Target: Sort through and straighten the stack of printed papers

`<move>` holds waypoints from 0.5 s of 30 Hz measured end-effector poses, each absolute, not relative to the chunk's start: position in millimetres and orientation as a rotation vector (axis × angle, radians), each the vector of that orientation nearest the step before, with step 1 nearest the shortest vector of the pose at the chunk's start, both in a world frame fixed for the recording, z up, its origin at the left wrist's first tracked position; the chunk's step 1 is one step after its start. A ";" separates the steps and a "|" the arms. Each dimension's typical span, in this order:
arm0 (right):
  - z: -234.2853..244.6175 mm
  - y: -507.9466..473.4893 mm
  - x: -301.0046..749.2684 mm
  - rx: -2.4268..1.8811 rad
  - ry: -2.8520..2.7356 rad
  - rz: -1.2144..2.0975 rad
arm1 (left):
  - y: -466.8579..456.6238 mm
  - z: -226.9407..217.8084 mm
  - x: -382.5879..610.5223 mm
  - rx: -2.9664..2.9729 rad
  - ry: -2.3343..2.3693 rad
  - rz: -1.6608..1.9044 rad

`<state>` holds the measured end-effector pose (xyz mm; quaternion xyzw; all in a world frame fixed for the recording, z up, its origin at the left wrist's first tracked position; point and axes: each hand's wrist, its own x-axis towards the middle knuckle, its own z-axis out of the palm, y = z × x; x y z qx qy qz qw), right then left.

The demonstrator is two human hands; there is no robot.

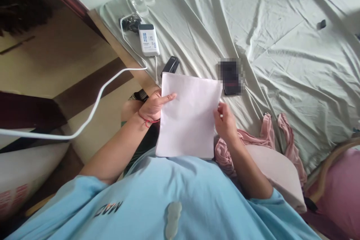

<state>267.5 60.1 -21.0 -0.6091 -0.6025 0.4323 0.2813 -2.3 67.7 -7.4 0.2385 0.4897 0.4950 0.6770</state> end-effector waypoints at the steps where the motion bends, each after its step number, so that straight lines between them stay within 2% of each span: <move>1: -14.3 68.7 266.8 -1.616 -1.715 0.853 | 68.3 -7.5 -2.0 0.539 1.095 1.115; 3: 3.0 87.8 260.8 -1.505 -1.899 0.452 | 69.1 -8.6 -0.3 0.544 1.081 1.120; 5: 20.9 107.0 248.8 -1.382 -2.101 0.295 | 69.7 -10.1 2.1 0.552 1.071 1.117; 9: 40.2 134.6 218.3 -1.240 -2.384 0.211 | 70.5 -11.3 5.6 0.566 1.065 1.107; 15: 35.5 140.7 195.1 -1.198 -2.511 0.256 | 71.7 -14.0 6.5 0.590 1.054 1.113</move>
